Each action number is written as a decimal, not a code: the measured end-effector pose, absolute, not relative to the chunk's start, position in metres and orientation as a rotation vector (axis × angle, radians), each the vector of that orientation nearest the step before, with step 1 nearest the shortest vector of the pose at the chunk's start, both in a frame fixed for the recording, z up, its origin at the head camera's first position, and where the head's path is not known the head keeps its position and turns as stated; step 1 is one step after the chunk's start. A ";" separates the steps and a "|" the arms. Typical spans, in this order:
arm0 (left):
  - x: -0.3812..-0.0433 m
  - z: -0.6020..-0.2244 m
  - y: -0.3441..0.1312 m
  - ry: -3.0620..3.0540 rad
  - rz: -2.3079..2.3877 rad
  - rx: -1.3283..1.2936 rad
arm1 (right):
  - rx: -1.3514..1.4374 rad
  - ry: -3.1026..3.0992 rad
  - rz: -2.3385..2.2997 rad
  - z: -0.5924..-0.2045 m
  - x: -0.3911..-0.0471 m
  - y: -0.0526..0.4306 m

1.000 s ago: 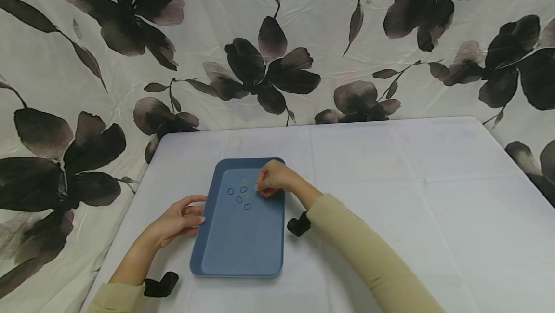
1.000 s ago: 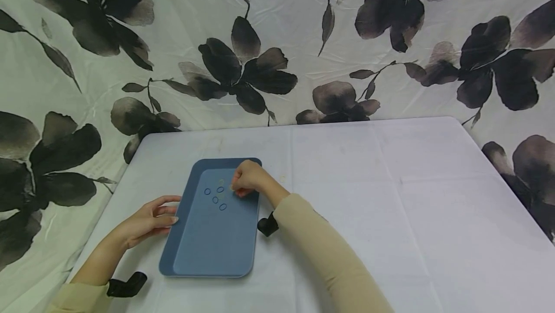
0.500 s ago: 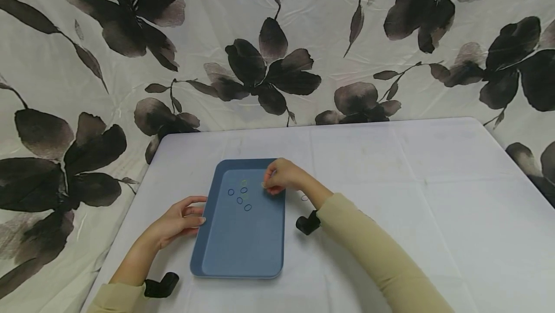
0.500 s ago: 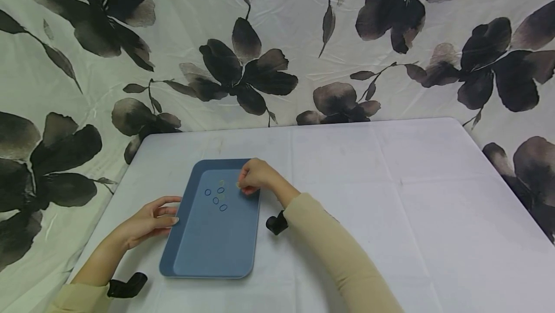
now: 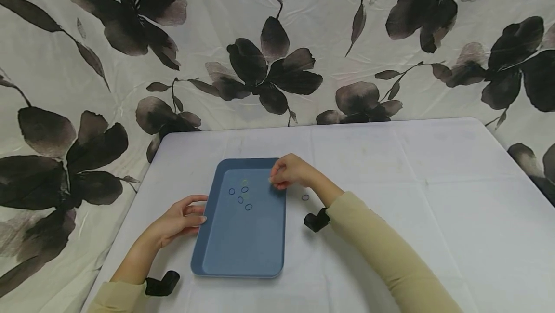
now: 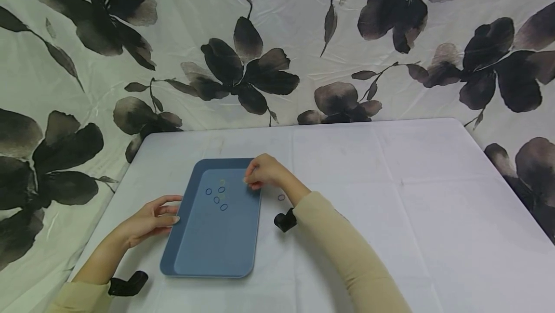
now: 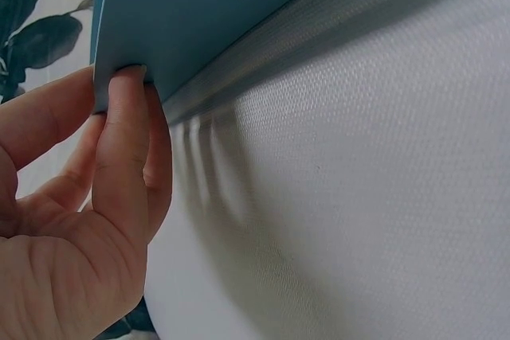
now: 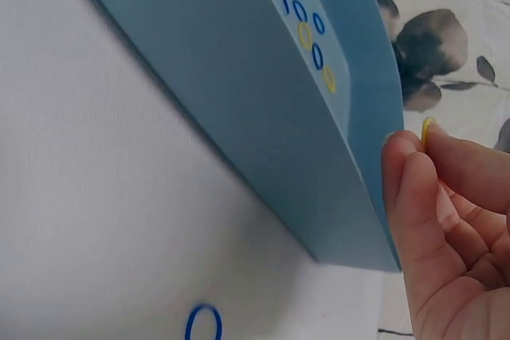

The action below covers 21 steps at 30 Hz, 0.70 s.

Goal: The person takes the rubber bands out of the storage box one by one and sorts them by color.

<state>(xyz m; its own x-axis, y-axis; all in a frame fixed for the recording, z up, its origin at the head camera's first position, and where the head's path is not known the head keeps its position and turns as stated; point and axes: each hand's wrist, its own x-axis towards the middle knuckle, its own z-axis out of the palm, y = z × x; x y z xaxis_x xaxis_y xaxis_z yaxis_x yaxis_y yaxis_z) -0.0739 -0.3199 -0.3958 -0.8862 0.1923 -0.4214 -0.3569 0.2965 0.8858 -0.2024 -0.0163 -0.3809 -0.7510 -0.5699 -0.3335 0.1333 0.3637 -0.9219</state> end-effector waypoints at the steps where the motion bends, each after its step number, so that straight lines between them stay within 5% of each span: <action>1: -0.074 -0.396 -0.320 2.119 1.622 -0.147 | -0.374 1.993 -1.441 -0.381 -0.203 -0.015; 21: -0.075 -0.395 -0.319 2.115 1.614 -0.164 | -0.296 2.053 -1.468 -0.379 -0.214 0.016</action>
<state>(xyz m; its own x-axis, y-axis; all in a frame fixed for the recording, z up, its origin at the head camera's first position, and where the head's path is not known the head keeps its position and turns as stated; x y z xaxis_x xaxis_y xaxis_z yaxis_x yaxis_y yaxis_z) -0.0753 -0.3190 -0.3947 -0.8816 0.1850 -0.4341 -0.3699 0.3001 0.8792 -0.2139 0.0156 -0.3787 -0.8005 -0.4981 -0.3334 0.1545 0.3659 -0.9177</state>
